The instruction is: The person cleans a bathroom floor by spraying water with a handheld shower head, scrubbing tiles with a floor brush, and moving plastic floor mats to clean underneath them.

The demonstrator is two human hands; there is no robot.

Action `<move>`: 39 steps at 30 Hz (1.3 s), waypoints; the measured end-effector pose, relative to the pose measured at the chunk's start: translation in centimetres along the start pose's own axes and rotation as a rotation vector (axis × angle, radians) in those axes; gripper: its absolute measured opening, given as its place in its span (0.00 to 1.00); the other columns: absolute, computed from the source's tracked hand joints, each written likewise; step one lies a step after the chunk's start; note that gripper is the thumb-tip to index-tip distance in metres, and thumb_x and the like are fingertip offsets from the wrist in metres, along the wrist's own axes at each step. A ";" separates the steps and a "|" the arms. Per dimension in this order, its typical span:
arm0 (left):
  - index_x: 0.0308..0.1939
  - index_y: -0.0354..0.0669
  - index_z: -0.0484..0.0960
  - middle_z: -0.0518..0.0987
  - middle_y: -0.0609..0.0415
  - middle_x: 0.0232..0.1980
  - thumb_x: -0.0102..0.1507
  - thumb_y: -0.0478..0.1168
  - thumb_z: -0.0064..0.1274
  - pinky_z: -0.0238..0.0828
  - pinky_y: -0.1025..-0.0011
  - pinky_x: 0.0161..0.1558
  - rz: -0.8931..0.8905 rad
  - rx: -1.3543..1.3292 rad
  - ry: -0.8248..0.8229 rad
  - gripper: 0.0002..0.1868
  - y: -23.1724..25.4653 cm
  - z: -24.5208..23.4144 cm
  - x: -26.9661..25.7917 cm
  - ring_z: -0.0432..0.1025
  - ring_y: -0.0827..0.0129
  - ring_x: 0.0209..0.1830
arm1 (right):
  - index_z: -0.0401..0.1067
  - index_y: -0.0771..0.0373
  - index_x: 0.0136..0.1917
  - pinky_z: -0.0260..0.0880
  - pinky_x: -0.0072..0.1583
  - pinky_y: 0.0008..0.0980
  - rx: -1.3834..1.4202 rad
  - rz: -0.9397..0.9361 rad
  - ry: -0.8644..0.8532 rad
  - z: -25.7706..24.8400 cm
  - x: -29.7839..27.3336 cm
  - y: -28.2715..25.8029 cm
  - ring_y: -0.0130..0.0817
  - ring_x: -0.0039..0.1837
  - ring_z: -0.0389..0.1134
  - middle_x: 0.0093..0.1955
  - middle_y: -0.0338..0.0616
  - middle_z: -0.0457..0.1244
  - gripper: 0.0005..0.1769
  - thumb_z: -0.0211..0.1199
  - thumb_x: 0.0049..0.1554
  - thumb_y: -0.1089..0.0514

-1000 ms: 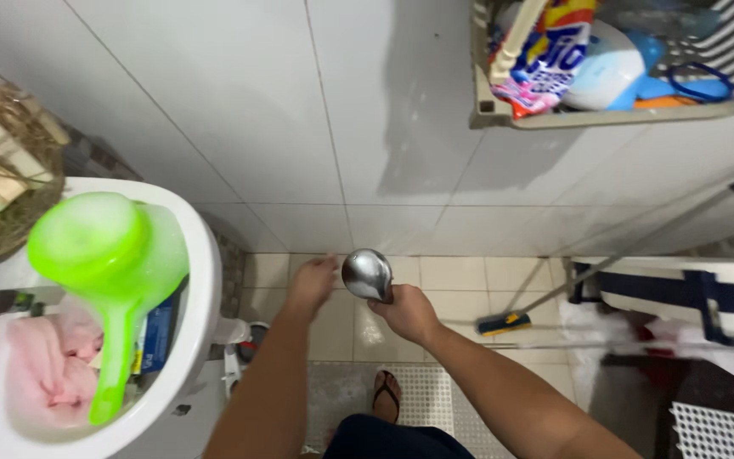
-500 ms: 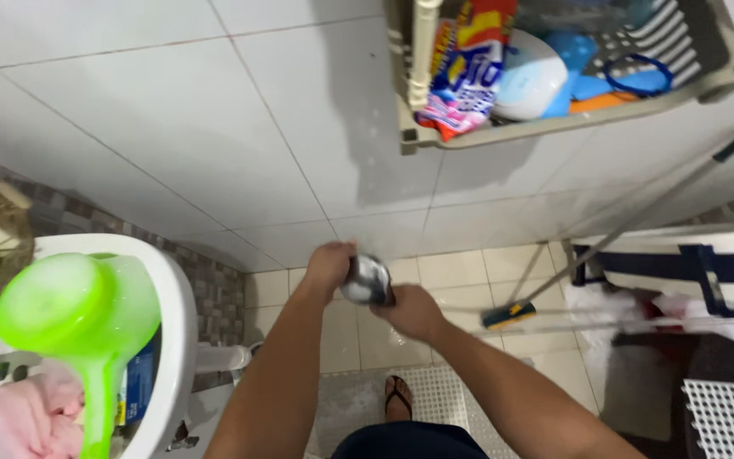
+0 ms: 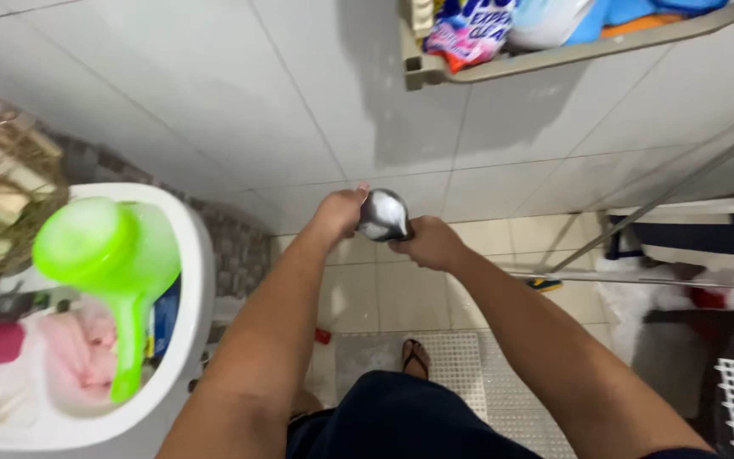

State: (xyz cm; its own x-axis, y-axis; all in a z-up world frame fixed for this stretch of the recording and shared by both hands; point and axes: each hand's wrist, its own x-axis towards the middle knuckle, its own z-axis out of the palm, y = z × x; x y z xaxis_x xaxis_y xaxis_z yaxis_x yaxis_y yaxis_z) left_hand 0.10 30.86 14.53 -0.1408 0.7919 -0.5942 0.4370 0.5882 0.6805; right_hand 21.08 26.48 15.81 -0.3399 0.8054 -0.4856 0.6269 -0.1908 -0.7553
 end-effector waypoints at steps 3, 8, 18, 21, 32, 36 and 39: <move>0.47 0.33 0.82 0.78 0.45 0.36 0.69 0.62 0.41 0.69 0.62 0.31 0.114 0.020 -0.014 0.32 0.5 -2.8 -1.9 0.71 0.61 0.30 | 0.80 0.63 0.44 0.73 0.41 0.36 0.008 -0.043 -0.025 0.0 0.0 -1.1 0.33 0.35 0.70 0.33 0.43 0.68 0.17 0.69 0.53 0.47; 0.51 0.38 0.81 0.78 0.50 0.40 0.69 0.61 0.40 0.70 0.66 0.35 0.060 -0.013 0.033 0.30 0.8 -6.5 -2.6 0.70 0.65 0.33 | 0.80 0.62 0.44 0.72 0.40 0.34 0.024 -0.021 -0.055 -0.7 0.4 -1.8 0.31 0.34 0.68 0.32 0.41 0.66 0.15 0.68 0.54 0.47; 0.55 0.39 0.80 0.78 0.51 0.46 0.69 0.61 0.39 0.72 0.63 0.42 -0.021 -0.044 0.085 0.30 -1.1 -7.2 -4.4 0.72 0.64 0.38 | 0.79 0.61 0.43 0.68 0.39 0.34 -0.014 -0.053 -0.085 -0.6 0.6 -3.1 0.29 0.32 0.65 0.30 0.40 0.64 0.13 0.68 0.54 0.48; 0.55 0.39 0.80 0.78 0.51 0.47 0.69 0.61 0.39 0.72 0.63 0.43 -0.027 -0.034 0.097 0.30 -1.2 -7.3 -4.6 0.72 0.64 0.40 | 0.79 0.61 0.44 0.68 0.39 0.34 0.003 -0.066 -0.085 -0.8 0.4 -3.1 0.29 0.32 0.65 0.30 0.39 0.64 0.14 0.68 0.54 0.48; 0.54 0.38 0.80 0.80 0.49 0.46 0.68 0.62 0.43 0.72 0.64 0.42 -0.019 0.029 0.130 0.30 -2.5 -8.1 -5.1 0.73 0.63 0.40 | 0.80 0.64 0.44 0.66 0.40 0.36 -0.010 -0.096 -0.028 -1.6 -0.1 -3.7 0.32 0.33 0.64 0.30 0.42 0.64 0.15 0.70 0.53 0.49; 0.55 0.41 0.80 0.82 0.50 0.48 0.67 0.63 0.43 0.73 0.65 0.42 -0.040 0.077 0.142 0.30 -2.3 -8.4 -5.6 0.75 0.64 0.40 | 0.80 0.61 0.45 0.65 0.40 0.37 0.010 -0.178 -0.013 -1.7 0.2 -3.7 0.33 0.32 0.63 0.30 0.42 0.64 0.14 0.69 0.52 0.49; 0.56 0.42 0.80 0.82 0.49 0.49 0.67 0.63 0.43 0.72 0.64 0.40 -0.042 0.108 0.112 0.31 -2.1 -8.6 -5.0 0.74 0.64 0.38 | 0.80 0.62 0.44 0.67 0.40 0.35 -0.027 -0.217 0.010 -1.5 0.8 -3.7 0.32 0.33 0.66 0.30 0.42 0.65 0.15 0.69 0.52 0.48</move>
State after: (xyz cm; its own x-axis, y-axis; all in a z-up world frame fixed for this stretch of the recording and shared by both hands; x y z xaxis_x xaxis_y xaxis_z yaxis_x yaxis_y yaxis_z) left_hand -7.77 27.09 19.79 -0.2569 0.7836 -0.5656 0.5205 0.6053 0.6022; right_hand 19.55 28.66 18.88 -0.4620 0.8317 -0.3079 0.5580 0.0028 -0.8298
